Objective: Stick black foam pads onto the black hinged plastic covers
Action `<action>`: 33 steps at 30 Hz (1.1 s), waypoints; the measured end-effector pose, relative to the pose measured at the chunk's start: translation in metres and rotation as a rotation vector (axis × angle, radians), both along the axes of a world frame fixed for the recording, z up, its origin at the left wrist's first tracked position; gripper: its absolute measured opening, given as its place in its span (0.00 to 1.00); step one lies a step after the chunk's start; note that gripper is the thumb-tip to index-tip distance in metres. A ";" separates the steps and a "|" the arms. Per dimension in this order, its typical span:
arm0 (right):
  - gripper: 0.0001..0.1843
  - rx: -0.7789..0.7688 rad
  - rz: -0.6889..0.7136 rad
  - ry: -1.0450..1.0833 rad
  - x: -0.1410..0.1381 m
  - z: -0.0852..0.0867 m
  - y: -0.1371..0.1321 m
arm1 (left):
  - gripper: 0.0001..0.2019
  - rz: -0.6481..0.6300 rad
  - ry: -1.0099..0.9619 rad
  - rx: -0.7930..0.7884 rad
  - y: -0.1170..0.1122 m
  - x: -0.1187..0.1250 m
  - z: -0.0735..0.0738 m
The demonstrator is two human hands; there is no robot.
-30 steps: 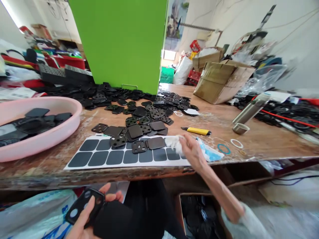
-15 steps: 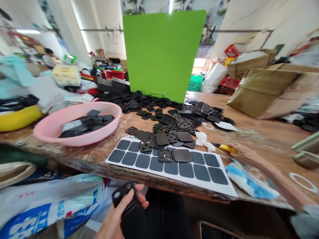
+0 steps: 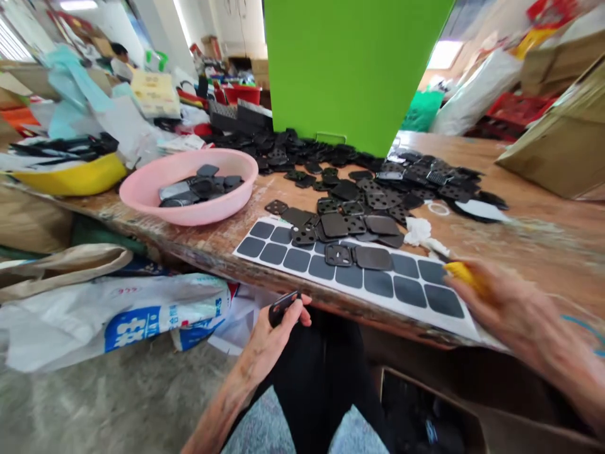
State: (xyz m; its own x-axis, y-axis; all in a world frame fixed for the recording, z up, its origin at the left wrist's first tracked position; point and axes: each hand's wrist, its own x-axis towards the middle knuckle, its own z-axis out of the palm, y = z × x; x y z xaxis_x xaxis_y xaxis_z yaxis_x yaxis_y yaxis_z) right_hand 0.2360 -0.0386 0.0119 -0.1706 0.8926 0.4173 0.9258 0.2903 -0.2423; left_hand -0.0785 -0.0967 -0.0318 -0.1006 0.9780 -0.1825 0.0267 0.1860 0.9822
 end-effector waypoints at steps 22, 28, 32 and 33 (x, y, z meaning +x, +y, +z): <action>0.15 -0.142 0.451 -0.200 -0.139 -0.028 -0.081 | 0.09 -0.132 0.543 0.451 -0.014 -0.007 -0.035; 0.15 -0.447 0.287 0.026 -0.116 -0.044 -0.062 | 0.08 -0.113 0.370 0.376 -0.024 -0.010 -0.025; 0.18 -0.660 0.215 0.579 -0.121 -0.060 -0.070 | 0.12 0.051 -0.279 0.038 -0.018 0.002 -0.007; 0.18 -0.725 0.199 0.697 -0.126 -0.062 -0.074 | 0.13 0.105 -0.456 -0.043 -0.014 0.005 -0.001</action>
State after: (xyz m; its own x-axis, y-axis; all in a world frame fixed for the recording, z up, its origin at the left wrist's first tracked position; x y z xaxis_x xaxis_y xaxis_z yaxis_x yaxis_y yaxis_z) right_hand 0.1104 -0.1124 -0.0504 -0.2688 0.9517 -0.1482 0.4634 -0.0071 -0.8861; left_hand -0.0731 -0.1105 -0.0327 -0.0988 0.9575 -0.2708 -0.4268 0.2051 0.8808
